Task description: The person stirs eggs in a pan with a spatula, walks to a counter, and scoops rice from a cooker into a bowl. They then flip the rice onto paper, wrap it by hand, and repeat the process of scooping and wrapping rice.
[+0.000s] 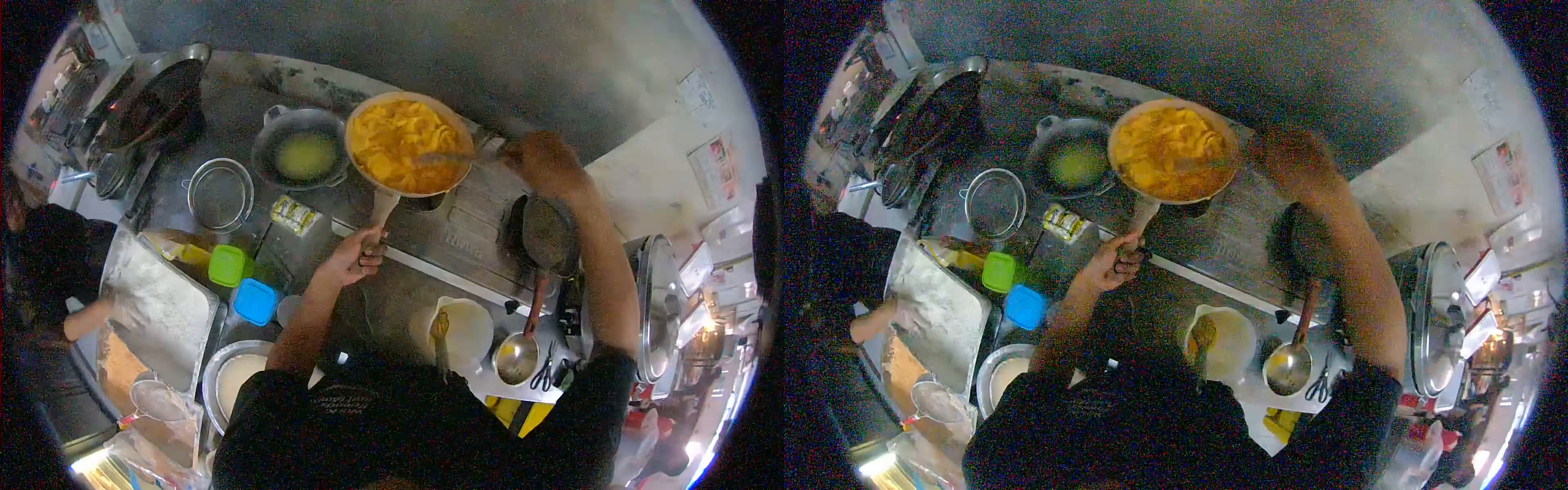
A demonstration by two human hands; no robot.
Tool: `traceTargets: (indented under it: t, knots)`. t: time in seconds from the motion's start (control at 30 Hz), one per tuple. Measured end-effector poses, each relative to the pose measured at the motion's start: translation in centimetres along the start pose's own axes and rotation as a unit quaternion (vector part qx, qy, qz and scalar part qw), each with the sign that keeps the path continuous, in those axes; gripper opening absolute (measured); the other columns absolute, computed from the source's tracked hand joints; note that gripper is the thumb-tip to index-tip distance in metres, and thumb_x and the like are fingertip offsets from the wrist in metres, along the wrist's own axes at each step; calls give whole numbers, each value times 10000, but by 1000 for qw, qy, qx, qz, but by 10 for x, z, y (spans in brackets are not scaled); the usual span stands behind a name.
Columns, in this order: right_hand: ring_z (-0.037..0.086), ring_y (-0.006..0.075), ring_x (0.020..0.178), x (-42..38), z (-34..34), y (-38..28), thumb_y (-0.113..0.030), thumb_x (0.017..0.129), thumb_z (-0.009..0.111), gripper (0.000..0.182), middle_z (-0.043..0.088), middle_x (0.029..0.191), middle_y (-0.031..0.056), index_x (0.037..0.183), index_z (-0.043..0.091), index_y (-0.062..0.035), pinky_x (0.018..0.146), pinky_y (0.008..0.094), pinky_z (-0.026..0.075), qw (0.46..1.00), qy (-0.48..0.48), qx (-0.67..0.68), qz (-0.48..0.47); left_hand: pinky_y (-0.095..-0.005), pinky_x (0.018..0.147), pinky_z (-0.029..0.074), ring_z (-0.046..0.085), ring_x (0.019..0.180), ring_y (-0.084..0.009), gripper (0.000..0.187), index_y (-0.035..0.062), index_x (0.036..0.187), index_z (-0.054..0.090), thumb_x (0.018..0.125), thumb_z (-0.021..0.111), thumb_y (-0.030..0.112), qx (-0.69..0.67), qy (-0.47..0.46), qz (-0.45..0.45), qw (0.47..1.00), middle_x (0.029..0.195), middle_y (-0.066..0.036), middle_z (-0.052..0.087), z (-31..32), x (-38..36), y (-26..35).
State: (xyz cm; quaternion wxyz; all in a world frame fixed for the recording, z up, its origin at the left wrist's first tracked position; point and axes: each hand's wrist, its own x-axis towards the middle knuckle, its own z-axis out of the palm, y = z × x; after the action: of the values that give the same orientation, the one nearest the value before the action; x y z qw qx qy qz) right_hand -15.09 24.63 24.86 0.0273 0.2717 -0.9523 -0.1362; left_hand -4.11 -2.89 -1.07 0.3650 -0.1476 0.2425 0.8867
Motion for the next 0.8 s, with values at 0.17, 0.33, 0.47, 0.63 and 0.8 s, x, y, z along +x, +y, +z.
traceTargets:
  t: [0.17, 0.33, 0.47, 0.63, 0.8]
  knots:
    - [649, 323, 854, -14, 84, -45, -206, 864, 538, 223, 664, 893, 135, 1027, 659, -115, 733, 438, 528, 998, 53, -1, 18, -258, 401, 306, 323, 440, -82, 257, 115, 997, 442, 951, 474, 366, 105, 17, 19, 994, 578, 50, 327, -3, 7, -8]
    - [645, 337, 852, 17, 119, -33, -225, 874, 514, 257, 655, 864, 163, 1070, 634, -110, 748, 456, 522, 998, 29, 6, 51, -271, 400, 312, 321, 438, -94, 333, 114, 972, 428, 932, 474, 441, 131, 50, 17, 990, 575, 48, 304, 11, 2, -5]
    - [642, 345, 829, 10, 63, -7, -236, 884, 489, 266, 646, 828, 178, 1059, 634, -99, 735, 463, 520, 1000, 8, -7, -17, -271, 353, 297, 347, 406, -105, 304, 147, 918, 498, 891, 537, 447, 131, 47, 27, 990, 544, 37, 335, 1, 11, -7]
    - [642, 348, 817, -24, 2, -56, -212, 881, 489, 241, 642, 819, 180, 1020, 645, -92, 724, 467, 520, 993, -114, 1, -16, -281, 343, 309, 355, 395, -113, 286, 153, 909, 488, 902, 523, 437, 124, 73, 13, 990, 543, 34, 359, 8, 11, -8]
    - [642, 338, 849, -20, 105, -87, -131, 855, 519, 184, 646, 875, 164, 990, 636, -88, 714, 462, 524, 999, -40, 21, 8, -252, 390, 325, 380, 437, -115, 220, 125, 919, 410, 927, 516, 318, 201, 55, 31, 977, 571, 26, 373, 19, 4, -8]
